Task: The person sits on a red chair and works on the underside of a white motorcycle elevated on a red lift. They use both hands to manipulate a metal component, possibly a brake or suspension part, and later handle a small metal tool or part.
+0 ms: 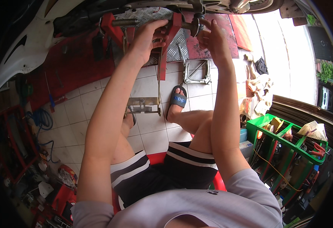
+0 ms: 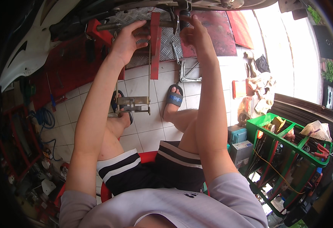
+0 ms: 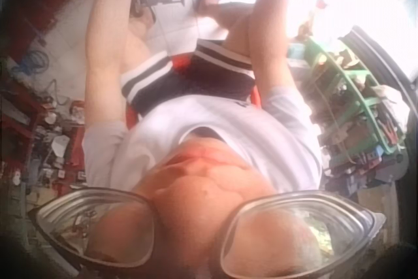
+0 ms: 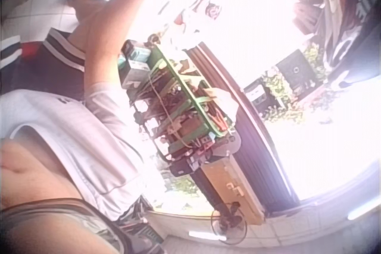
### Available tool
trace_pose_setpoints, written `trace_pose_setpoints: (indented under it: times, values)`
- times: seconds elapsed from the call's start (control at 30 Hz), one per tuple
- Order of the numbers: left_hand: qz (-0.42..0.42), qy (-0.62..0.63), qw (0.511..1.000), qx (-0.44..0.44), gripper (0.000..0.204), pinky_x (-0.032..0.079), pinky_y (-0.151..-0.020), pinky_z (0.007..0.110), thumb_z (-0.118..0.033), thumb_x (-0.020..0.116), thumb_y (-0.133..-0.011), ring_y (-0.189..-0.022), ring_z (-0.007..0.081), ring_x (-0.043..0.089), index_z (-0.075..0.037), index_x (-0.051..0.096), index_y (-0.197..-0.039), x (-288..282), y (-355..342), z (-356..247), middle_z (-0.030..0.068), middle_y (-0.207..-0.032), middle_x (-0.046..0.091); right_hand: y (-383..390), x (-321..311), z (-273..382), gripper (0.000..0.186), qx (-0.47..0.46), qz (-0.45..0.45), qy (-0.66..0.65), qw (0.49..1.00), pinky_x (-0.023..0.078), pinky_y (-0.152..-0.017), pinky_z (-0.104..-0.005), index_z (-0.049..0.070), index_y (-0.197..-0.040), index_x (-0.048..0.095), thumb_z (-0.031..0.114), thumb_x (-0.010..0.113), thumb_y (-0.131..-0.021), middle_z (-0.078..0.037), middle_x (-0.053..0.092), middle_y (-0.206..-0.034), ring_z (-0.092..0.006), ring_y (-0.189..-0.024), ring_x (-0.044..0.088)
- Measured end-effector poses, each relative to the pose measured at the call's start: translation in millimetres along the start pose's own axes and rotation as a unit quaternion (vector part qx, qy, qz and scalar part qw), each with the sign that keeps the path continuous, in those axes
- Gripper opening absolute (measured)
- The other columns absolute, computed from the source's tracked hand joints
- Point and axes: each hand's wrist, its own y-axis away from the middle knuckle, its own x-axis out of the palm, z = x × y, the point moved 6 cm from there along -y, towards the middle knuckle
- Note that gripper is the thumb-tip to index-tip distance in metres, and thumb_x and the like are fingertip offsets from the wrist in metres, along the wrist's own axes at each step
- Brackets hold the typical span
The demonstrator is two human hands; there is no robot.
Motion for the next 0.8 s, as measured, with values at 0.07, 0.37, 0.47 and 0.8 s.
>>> trace_pose_setpoints:
  times: [0.07,0.37,0.47,0.8]
  values:
    - [0.018,0.002,1.000,0.011,0.016,0.048,-0.067,0.029,-0.025,0.065,-0.086,-0.079,0.0137,0.062,-0.011,0.063,-0.095,0.4,-0.2,0.5,0.0004,-0.091,0.066,-1.0,-0.2,-3.0,0.059,0.014,0.017,0.002,1.000,0.035,-0.057,-0.0270,-0.001,-0.100,0.066,0.048,0.032,-0.100,-0.002,0.053,-0.060,-0.0115,-0.056,0.043]
    - [0.048,-0.040,0.997,0.033,0.021,0.048,-0.069,0.029,-0.020,0.066,-0.083,-0.083,0.0136,0.062,-0.010,0.062,-0.101,1.1,-0.3,1.0,-0.0002,-0.096,0.066,2.2,7.8,-2.3,0.057,0.036,0.001,0.012,0.999,0.028,-0.055,-0.0260,0.002,-0.111,0.054,0.053,0.030,-0.100,0.001,0.040,-0.057,-0.0106,-0.053,0.033]
    - [0.041,-0.066,0.996,0.035,0.023,0.049,-0.069,0.029,-0.020,0.069,-0.081,-0.085,0.0139,0.063,-0.010,0.061,-0.101,1.6,1.2,0.9,0.0008,-0.097,0.066,0.2,0.2,-9.5,0.056,0.062,-0.027,0.023,0.997,0.028,-0.055,-0.0261,0.003,-0.103,0.058,0.052,0.031,-0.100,0.000,0.041,-0.057,-0.0109,-0.053,0.034]
    - [0.033,-0.086,0.995,0.032,0.031,0.048,-0.070,0.028,-0.017,0.075,-0.076,-0.087,0.0134,0.064,-0.007,0.060,-0.101,3.0,4.3,-0.2,0.0036,-0.096,0.067,0.4,0.1,-2.7,0.062,0.019,-0.011,-0.012,1.000,0.030,-0.051,-0.0268,-0.004,-0.098,0.067,0.048,0.033,-0.100,-0.001,0.047,-0.058,-0.0092,-0.052,0.038]
